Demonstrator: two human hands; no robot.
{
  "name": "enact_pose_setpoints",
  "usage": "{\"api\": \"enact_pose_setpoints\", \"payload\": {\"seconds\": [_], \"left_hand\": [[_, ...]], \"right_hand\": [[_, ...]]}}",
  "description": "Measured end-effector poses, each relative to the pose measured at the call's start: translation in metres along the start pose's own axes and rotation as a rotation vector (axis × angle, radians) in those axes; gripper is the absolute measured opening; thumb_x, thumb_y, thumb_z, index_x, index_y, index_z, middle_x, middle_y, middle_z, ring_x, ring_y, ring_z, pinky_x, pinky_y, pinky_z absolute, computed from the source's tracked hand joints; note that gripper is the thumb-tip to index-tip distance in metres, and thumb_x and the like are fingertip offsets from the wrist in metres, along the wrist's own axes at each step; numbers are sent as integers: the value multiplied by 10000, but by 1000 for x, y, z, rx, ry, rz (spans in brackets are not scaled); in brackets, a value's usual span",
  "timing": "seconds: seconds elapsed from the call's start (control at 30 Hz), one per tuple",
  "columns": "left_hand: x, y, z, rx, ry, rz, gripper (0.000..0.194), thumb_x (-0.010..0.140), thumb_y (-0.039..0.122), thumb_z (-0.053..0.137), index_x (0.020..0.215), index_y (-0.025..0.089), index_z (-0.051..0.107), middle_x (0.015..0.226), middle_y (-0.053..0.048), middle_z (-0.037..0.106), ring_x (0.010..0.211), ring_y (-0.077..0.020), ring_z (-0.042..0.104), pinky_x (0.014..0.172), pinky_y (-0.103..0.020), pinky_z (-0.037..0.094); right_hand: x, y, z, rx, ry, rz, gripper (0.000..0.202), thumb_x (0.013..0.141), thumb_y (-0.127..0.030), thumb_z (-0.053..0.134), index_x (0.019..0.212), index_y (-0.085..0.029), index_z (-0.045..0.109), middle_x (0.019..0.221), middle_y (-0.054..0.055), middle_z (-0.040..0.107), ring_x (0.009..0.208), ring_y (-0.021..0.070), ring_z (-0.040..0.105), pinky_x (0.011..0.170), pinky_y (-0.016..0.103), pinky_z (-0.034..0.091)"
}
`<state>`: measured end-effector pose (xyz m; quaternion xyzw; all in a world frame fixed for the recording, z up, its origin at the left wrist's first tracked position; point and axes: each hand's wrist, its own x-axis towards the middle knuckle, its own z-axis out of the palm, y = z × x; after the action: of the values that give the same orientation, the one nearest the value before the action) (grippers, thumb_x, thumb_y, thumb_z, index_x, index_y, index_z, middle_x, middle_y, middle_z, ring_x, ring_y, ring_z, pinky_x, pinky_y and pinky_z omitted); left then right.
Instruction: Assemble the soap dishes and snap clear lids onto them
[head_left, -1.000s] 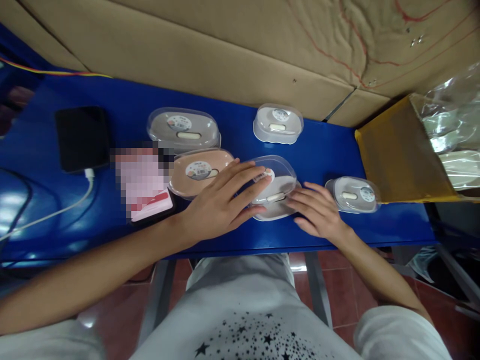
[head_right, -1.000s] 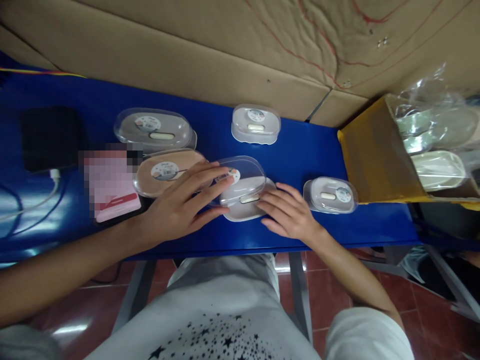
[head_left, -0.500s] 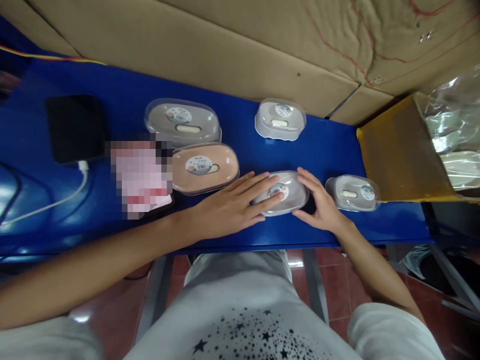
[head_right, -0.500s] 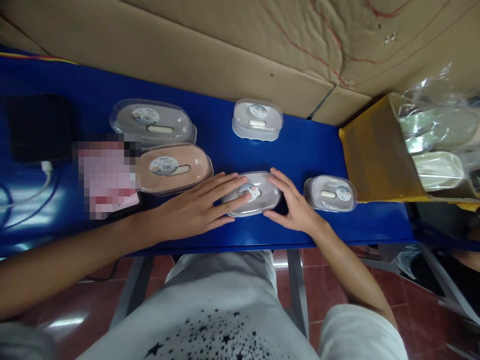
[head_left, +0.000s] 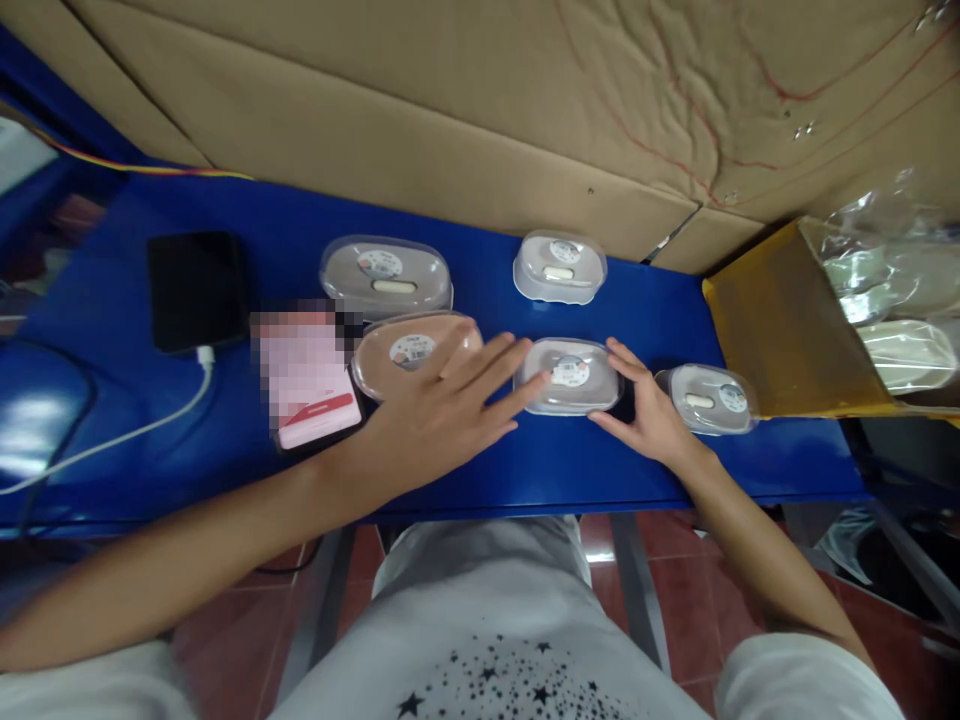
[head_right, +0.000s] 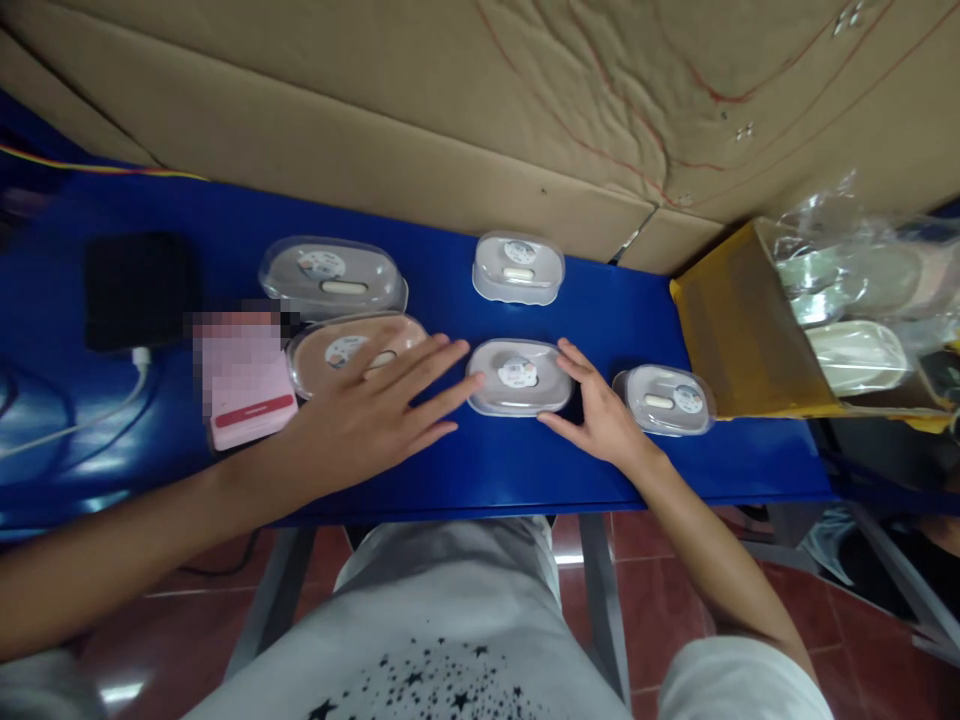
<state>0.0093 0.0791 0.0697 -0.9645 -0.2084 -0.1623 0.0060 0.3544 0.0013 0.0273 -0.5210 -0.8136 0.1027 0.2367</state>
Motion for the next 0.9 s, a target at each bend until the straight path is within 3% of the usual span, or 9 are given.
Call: {"api": "enact_pose_setpoints", "payload": {"seconds": [0.1,0.2,0.27,0.37,0.47,0.57,0.7,0.9], "left_hand": [[-9,-13,-26,95,6,-229,637,1031,311,707,1633,254,508,1632,-212,561,1475,-464,577,1219,-729,452],[-21,-24,-35,176,-31,-301,618,1030,378,694,1609,255,515,1570,-219,602,1330,-470,663,1036,-657,593],[-28,-25,-32,190,-67,-277,573,1033,359,682,1577,243,546,1538,-222,624,1289,-466,680,955,-618,626],[-30,-17,-22,146,-76,-194,502,1027,229,652,1527,247,610,1546,-206,626,1330,-456,666,971,-606,622],[-20,-5,-16,68,-42,-114,513,1019,112,590,1495,294,651,1555,-151,638,1384,-408,654,1049,-582,607],[0,-8,-9,18,-40,-74,496,1035,114,559,1492,280,658,1544,-157,647,1418,-378,639,1122,-563,585],[33,-37,6,43,-34,-121,432,1061,204,569,1486,177,639,1595,-238,580,1412,-385,639,1143,-567,564],[68,-74,15,106,-80,-159,459,1042,207,584,1497,188,635,1573,-212,608,1471,-359,585,1278,-639,375]], "right_hand": [[8,0,-13,-231,64,65,898,1060,-439,680,1775,-277,161,1824,194,272,1659,431,338,1297,723,377],[2,-7,-36,-462,128,123,870,1061,-463,666,1775,-266,209,1816,188,296,1644,476,347,1310,771,278],[-15,-12,-50,-563,186,188,743,1074,-445,638,1733,-276,337,1743,183,443,1581,462,456,1297,742,301],[-55,-16,-57,-674,291,338,562,1085,-461,593,1605,-262,524,1524,201,649,1402,449,621,1189,689,430],[-92,-11,-50,-708,359,455,525,1074,-508,580,1525,-240,589,1404,215,699,1272,455,671,1042,644,521],[-107,3,-44,-664,349,452,509,1073,-497,571,1516,-251,607,1415,200,697,1252,441,671,1000,610,538],[-80,42,-53,-532,314,372,446,1081,-514,557,1439,-281,682,1393,166,700,1270,403,664,1047,598,524],[5,120,-80,-232,172,232,502,1032,-622,609,1378,-279,731,1487,159,637,1409,376,600,1131,602,504]]}}
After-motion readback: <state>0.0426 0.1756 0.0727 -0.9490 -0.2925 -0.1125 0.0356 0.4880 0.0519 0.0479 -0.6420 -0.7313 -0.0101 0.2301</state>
